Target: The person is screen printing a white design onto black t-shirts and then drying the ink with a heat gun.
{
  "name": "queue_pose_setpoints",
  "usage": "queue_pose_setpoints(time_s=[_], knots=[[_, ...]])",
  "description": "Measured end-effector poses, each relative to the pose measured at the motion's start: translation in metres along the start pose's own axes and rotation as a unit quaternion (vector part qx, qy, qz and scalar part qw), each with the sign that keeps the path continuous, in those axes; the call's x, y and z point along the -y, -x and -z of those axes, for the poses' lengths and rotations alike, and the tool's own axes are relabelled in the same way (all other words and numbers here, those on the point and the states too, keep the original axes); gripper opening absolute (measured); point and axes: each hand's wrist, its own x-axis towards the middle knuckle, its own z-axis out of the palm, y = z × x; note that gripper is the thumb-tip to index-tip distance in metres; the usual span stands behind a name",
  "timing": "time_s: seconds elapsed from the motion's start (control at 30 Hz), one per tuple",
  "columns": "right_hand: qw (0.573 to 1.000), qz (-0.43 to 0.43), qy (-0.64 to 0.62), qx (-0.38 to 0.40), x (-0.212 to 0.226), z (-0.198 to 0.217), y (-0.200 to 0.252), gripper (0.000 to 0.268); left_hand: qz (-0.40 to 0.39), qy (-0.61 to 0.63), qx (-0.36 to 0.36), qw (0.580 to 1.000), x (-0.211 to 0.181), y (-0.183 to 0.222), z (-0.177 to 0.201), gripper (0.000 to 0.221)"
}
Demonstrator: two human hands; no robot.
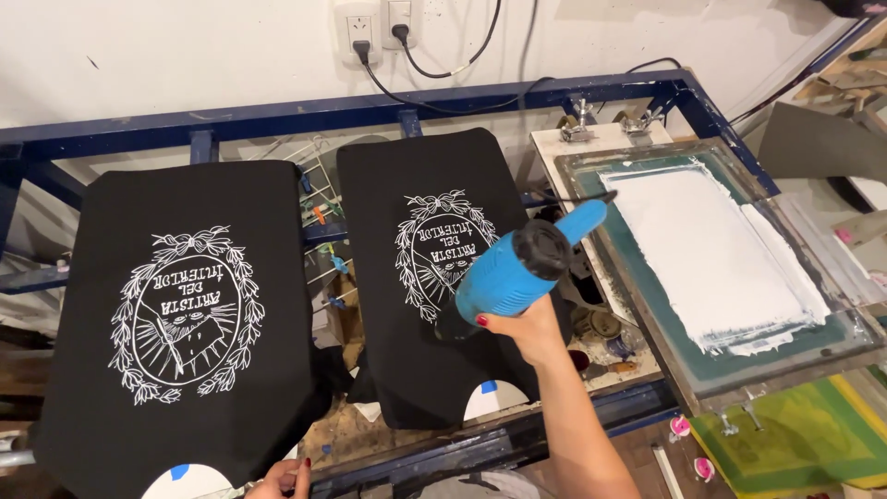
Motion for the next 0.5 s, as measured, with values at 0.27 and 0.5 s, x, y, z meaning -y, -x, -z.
queue_pose_setpoints(time_s=[0.27, 0.5], knots=[[0.970, -0.051, 0.199, -0.128, 0.036, 0.023, -0.002, 0.097, -0.001, -0.037, 0.003, 0.999, -0.015, 0.006, 0.018, 0.029], [0.999, -0.007, -0.031, 0.010, 0.001, -0.002, -0.014, 0.096, -0.051, 0.020, -0.020, 0.998, 0.005, -0.001, 0.000, 0.027]])
